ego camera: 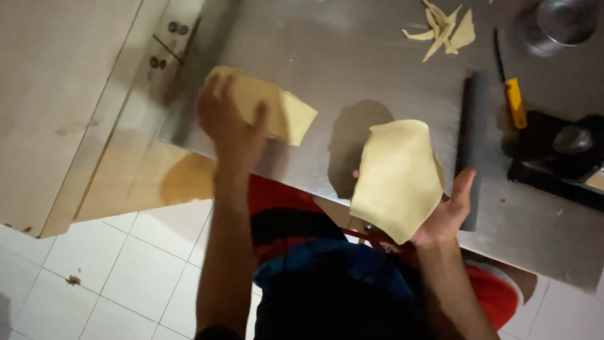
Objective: Rolling out dough sheets with a pipe, cutting them into specific shapes with a knife, and folding them for further preparation.
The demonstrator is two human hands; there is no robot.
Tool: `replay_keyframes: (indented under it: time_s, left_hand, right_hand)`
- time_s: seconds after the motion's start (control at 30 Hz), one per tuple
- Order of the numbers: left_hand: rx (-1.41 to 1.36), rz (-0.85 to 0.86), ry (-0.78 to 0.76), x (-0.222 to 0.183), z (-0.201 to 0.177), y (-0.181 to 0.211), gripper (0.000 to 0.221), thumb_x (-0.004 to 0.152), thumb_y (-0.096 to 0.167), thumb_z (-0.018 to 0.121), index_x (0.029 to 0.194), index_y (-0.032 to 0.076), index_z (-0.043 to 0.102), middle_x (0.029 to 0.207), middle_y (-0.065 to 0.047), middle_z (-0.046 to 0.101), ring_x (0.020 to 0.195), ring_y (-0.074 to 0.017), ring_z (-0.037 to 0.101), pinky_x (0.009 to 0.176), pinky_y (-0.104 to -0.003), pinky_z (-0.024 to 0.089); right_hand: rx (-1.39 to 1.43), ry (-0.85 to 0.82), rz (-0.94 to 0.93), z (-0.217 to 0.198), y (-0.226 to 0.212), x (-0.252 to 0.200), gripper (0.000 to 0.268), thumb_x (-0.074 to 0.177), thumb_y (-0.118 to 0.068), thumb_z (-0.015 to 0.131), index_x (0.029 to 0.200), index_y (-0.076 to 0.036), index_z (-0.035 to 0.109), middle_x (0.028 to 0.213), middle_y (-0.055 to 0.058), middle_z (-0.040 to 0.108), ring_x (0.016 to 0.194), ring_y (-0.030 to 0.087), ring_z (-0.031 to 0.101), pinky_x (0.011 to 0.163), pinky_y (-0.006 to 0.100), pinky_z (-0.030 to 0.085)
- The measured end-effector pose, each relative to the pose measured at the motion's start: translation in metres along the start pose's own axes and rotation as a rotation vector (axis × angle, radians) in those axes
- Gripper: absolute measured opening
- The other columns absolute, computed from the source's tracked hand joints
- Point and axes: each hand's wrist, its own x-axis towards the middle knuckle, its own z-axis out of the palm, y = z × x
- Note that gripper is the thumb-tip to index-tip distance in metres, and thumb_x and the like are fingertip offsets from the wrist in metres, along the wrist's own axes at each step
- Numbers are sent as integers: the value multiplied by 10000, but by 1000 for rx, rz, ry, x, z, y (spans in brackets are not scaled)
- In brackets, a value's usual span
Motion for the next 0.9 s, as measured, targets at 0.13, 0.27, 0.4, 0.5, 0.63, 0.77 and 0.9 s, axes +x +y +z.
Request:
replay_keyframes:
  time_s: [0.13,0.27,0.4,0.5,0.63,0.77,0.9]
  left_hand:
    - [124,-431,-244,7,10,-76,817,972,484,776,1534,33,392,1489,-338,432,1342,-629,397,1026,-793,311]
    - [-6,-412,-360,4,22,-103,501,940,394,744,1200,-28,669,1070,-263,652,1017,-490,672,821,-591,529]
    - [-50,-633,-520,20,26,-111,568,945,580,665,1157,54,698,1024,-165,699,986,-363,724,796,-486,587]
    - [25,-638,-665,37,16,-104,645,885,640,680,1162,60,733,1054,-219,676,1013,-420,709,787,-531,586]
    - [-40,-753,-770,86,-29,-60,771,870,650,663,1236,-28,687,1173,-255,683,1118,-372,700,950,-506,549]
    - [-102,-826,-859,94,-28,-62,807,844,661,658,1230,-46,694,1229,-272,680,1179,-391,664,989,-505,536]
    - [-42,-779,-852,98,-31,-54,737,859,668,679,1201,16,719,1139,-213,723,1085,-322,720,904,-467,576]
  right_hand:
    - [-36,39,26,-2,5,6,844,843,-676,589,1311,23,657,1227,289,692,1084,499,684,1060,700,469]
    - [-133,-23,74,-4,8,18,832,883,-696,568,1301,17,662,1169,248,728,1023,468,717,1030,621,517]
    - [-166,-68,120,10,18,32,813,920,-673,550,1295,41,650,1147,262,726,999,486,719,1002,633,533]
    - [-199,-45,130,-20,13,31,809,964,-683,523,1270,58,632,1029,237,744,886,426,756,918,572,592]
    - [-200,-52,157,-33,13,35,794,966,-669,538,1287,53,621,1057,238,733,912,428,745,921,575,588]
    - [-197,-64,196,-47,11,37,767,970,-637,573,1326,42,596,1120,239,710,971,433,720,929,583,580]
    - [-190,-76,237,-63,7,38,748,975,-605,608,1366,31,571,1183,239,686,1029,437,695,936,591,571]
